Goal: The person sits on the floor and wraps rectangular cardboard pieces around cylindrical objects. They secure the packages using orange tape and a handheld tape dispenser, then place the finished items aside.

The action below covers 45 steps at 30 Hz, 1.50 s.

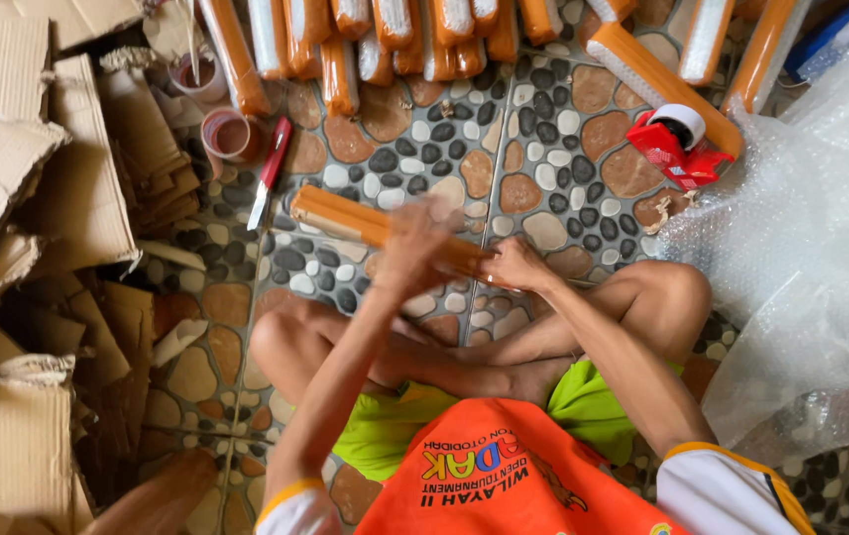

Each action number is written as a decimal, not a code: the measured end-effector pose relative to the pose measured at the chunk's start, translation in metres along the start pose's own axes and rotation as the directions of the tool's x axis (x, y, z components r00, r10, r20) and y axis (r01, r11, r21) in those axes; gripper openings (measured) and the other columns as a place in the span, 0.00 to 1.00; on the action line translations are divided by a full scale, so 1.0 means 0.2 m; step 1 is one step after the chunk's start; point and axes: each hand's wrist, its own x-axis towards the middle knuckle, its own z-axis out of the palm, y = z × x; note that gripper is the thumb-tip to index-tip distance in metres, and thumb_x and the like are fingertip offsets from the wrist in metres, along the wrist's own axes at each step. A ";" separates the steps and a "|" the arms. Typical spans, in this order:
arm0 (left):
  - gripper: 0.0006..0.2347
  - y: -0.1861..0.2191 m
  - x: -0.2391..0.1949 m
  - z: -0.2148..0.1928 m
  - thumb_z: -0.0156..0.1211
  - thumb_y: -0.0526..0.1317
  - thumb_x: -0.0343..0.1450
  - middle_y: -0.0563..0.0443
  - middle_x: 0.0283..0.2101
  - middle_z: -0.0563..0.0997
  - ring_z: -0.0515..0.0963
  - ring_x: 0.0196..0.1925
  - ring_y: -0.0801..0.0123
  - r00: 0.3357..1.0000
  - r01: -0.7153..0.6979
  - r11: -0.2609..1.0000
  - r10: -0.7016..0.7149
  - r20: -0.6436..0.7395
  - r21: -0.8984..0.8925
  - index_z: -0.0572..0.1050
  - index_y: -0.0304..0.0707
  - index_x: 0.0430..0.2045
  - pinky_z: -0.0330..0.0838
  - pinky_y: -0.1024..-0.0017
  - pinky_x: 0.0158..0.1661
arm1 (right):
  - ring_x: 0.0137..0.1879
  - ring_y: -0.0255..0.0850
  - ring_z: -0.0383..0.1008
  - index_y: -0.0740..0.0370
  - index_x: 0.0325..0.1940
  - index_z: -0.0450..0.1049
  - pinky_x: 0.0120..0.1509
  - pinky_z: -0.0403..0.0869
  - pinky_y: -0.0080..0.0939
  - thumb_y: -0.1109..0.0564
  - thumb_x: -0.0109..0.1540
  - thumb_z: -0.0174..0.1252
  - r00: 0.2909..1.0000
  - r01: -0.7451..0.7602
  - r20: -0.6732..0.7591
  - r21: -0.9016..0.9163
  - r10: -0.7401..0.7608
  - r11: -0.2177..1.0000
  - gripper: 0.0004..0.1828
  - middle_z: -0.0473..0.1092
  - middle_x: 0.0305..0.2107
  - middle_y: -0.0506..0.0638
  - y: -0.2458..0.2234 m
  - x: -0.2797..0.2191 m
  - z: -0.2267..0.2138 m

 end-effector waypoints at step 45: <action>0.16 -0.47 0.05 0.11 0.62 0.51 0.74 0.37 0.62 0.72 0.73 0.64 0.45 0.740 0.525 0.851 -0.463 -0.488 -0.012 0.79 0.49 0.54 0.66 0.49 0.60 | 0.61 0.62 0.78 0.56 0.45 0.85 0.61 0.76 0.63 0.16 0.55 0.54 0.960 -0.186 0.133 -0.357 0.246 0.916 0.45 0.81 0.47 0.63 -0.11 0.07 -0.06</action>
